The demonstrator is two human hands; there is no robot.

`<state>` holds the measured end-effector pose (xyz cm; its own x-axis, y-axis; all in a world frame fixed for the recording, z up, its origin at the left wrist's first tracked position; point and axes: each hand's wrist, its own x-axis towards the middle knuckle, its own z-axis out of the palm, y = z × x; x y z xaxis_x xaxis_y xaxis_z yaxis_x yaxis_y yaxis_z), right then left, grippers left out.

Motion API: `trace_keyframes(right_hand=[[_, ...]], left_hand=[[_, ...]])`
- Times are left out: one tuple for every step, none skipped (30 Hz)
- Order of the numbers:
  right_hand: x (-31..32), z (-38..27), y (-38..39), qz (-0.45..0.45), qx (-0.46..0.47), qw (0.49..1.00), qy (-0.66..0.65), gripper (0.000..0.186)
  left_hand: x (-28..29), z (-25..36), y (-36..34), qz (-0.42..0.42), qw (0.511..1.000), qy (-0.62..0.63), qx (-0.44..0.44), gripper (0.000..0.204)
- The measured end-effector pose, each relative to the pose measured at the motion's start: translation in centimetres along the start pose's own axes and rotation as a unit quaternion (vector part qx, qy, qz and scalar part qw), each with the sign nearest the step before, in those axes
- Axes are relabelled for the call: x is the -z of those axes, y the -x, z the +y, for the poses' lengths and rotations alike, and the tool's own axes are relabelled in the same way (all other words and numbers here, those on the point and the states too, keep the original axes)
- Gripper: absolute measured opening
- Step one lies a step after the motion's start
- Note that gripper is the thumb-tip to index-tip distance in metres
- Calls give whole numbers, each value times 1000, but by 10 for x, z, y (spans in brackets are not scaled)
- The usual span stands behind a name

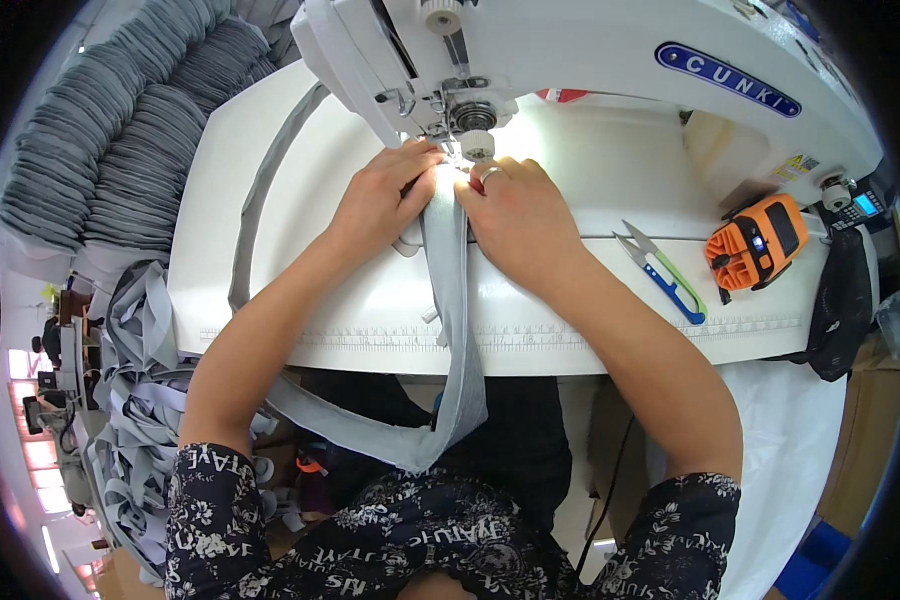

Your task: Sewing padded fabric straps using an industrial sewing machine.

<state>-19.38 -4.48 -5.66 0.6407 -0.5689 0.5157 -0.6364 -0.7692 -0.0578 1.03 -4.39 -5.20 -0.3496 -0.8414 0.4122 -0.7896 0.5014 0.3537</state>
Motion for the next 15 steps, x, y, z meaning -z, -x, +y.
trace_keyframes(right_hand=[[0,0,0,-1,-3,1000,-2,11],[1,0,0,1,-1,1000,-1,11],[1,1,0,2,-2,1000,1,11],[1,2,0,2,-2,1000,2,10],[0,3,1,4,0,1000,4,10],[-1,4,1,12,1,1000,0,10],[-2,4,1,20,2,1000,-6,9],[-2,4,0,21,4,1000,-5,9],[-1,4,-2,20,4,1000,-9,9],[1,4,-4,18,5,1000,-11,9],[1,2,-4,19,10,1000,-8,9],[-1,-2,-1,-13,-4,1000,-12,8],[-4,3,-2,-41,-11,999,-8,8],[-3,5,0,-38,1,999,2,8],[-1,7,2,-27,-2,1000,-12,10]], left_hand=[[0,1,0,-1,1000,-4,4,25],[0,2,0,1,1000,-6,3,25],[0,3,-1,-6,1000,-8,7,26],[0,3,-2,-14,1000,-11,11,26],[-2,3,-3,-11,1000,-12,10,26],[-4,1,-3,-4,1000,-15,6,26],[-4,1,-3,2,1000,-18,3,26],[-4,0,-4,5,1000,-20,3,26],[-4,0,-4,6,1000,-10,6,24],[-2,1,-3,9,1000,0,9,21],[0,2,-1,15,1000,-1,9,21],[3,4,2,1,1000,7,7,21],[2,3,-1,-3,1000,11,3,22],[-1,5,-2,13,1000,10,2,22],[-5,8,-4,20,999,-27,-12,22]])
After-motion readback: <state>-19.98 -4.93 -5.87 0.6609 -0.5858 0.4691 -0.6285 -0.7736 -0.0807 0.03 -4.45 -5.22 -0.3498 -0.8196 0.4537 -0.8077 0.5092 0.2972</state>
